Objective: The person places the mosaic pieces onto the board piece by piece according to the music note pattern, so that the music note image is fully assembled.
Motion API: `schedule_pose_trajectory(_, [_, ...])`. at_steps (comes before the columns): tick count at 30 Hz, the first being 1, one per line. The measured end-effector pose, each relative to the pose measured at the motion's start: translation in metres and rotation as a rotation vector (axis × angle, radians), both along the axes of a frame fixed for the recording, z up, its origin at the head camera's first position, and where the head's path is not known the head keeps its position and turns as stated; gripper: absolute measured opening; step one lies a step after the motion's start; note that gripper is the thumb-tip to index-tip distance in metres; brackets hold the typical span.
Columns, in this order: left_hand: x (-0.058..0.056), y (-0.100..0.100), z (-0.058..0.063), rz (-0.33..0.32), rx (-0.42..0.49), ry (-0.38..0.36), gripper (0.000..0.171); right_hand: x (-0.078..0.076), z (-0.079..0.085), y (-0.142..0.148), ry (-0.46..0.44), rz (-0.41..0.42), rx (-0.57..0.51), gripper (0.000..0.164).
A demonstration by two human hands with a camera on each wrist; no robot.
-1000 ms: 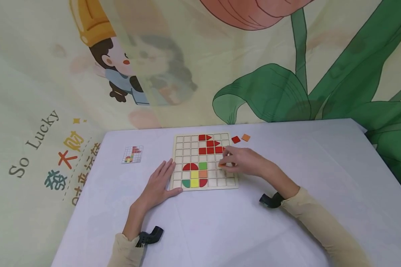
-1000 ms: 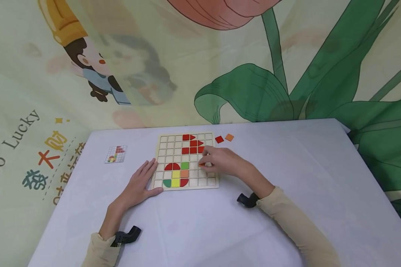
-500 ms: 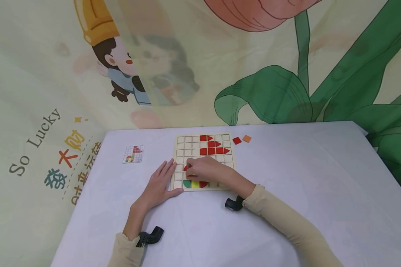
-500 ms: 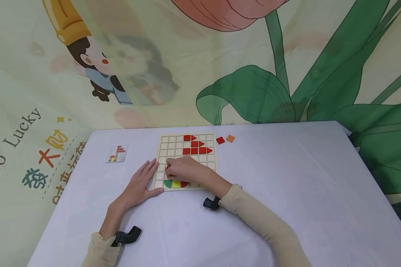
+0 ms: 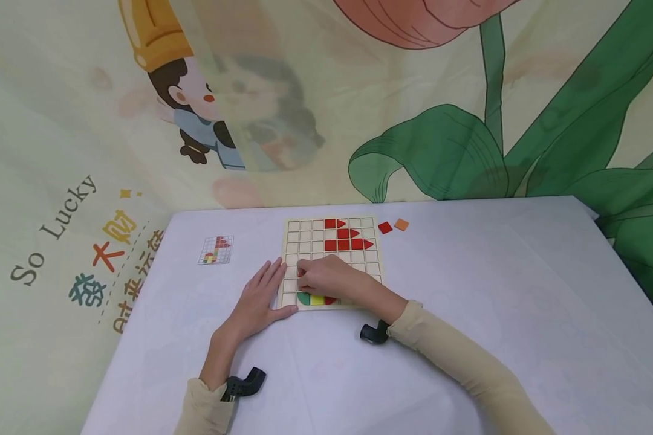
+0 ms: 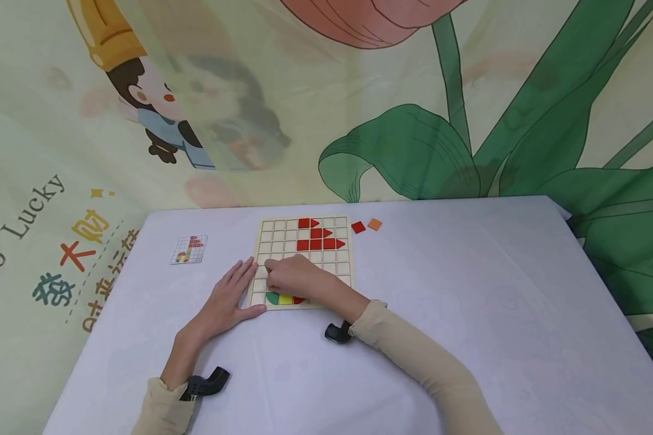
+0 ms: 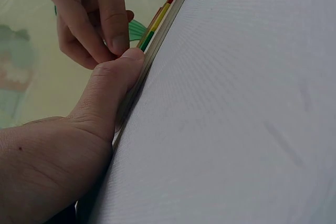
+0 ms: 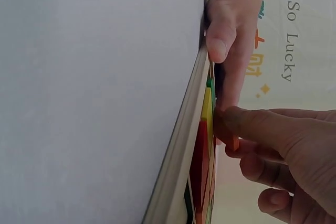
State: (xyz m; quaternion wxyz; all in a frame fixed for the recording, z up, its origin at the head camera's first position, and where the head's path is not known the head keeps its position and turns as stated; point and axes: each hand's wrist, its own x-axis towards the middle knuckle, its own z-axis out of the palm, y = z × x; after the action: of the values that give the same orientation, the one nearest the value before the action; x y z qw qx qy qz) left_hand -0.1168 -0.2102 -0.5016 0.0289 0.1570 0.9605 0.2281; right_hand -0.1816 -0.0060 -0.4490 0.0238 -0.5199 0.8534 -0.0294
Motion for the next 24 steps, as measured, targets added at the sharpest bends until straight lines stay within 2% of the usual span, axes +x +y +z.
schedule_pose_trajectory(4, [-0.001,0.0,0.0,-0.006,0.001,0.01,0.094,0.001,0.001,-0.004,-0.011,-0.019,0.017,0.019])
schedule_pose_trajectory(19, [0.0,0.0,0.004,0.007,0.01,-0.026,0.094,0.007,0.0,-0.002,-0.035,-0.056,0.009,0.019])
schedule_pose_trajectory(24, [0.0,0.001,0.004,0.01,0.008,-0.028,0.094,0.0,0.018,0.012,-0.093,-0.115,-0.045,0.023])
